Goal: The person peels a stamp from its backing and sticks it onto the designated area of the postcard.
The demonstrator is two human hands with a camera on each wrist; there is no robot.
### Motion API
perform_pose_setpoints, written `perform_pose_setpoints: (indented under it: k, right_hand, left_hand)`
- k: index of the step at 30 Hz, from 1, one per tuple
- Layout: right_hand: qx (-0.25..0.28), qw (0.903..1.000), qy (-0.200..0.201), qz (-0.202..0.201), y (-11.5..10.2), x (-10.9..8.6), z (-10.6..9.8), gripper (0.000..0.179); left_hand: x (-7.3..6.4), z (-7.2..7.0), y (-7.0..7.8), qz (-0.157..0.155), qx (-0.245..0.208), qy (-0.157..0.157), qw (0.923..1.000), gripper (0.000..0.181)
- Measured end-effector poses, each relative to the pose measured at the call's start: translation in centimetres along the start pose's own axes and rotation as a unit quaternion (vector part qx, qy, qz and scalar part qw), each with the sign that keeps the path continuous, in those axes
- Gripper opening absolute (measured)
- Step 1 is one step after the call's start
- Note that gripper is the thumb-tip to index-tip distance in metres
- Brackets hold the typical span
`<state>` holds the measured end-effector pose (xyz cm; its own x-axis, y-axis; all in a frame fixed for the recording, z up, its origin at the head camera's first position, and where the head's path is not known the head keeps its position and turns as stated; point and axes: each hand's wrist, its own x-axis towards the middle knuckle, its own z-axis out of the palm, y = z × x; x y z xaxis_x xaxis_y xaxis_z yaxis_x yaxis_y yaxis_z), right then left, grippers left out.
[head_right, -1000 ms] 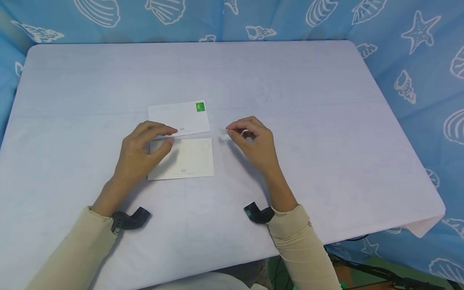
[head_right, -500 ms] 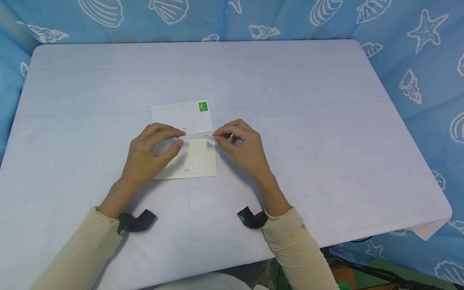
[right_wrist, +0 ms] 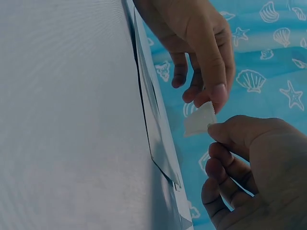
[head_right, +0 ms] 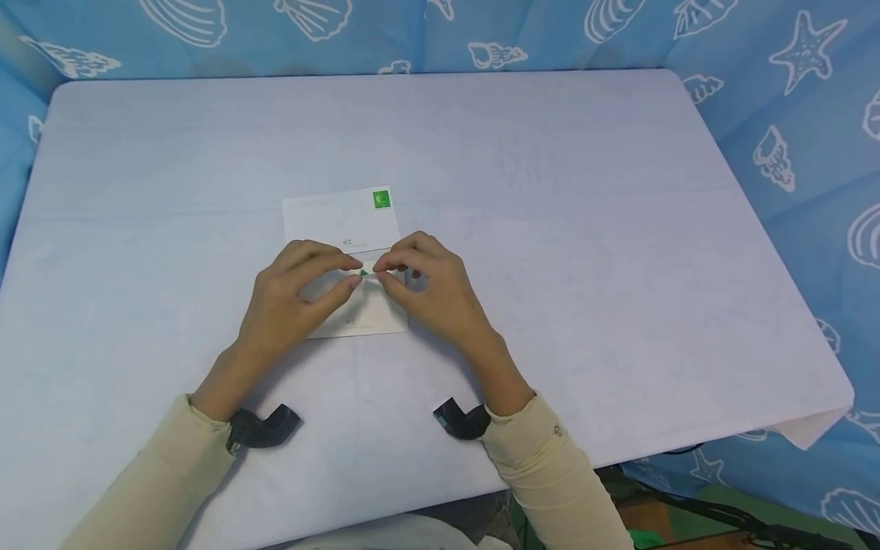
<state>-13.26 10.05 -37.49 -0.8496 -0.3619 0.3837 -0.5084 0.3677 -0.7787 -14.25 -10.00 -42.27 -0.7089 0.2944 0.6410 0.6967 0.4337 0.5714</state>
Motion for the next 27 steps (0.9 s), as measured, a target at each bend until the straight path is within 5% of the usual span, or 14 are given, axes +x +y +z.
perform_pose_setpoints:
  k: [9, 19, 27]
  right_hand:
    - [-0.004, 1.0000, -0.005, 0.000, -0.3, 0.0, 0.2, 0.010]
    - [-0.014, 0.9989, 0.029, -0.035, -0.4, 0.2, 0.3, 0.013]
    - [-0.030, 0.9962, 0.015, -0.081, 2.4, -0.2, 1.1, 0.016]
  left_hand:
    - [0.1, 0.1, 0.1, 0.015, 0.007, -0.009, 0.9998, 0.008]
    - [0.1, -0.1, 0.5, -0.082, -0.043, 0.039, 0.9949, 0.009]
    - [0.2, -0.1, 0.6, -0.111, -0.091, 0.036, 0.9890, 0.010]
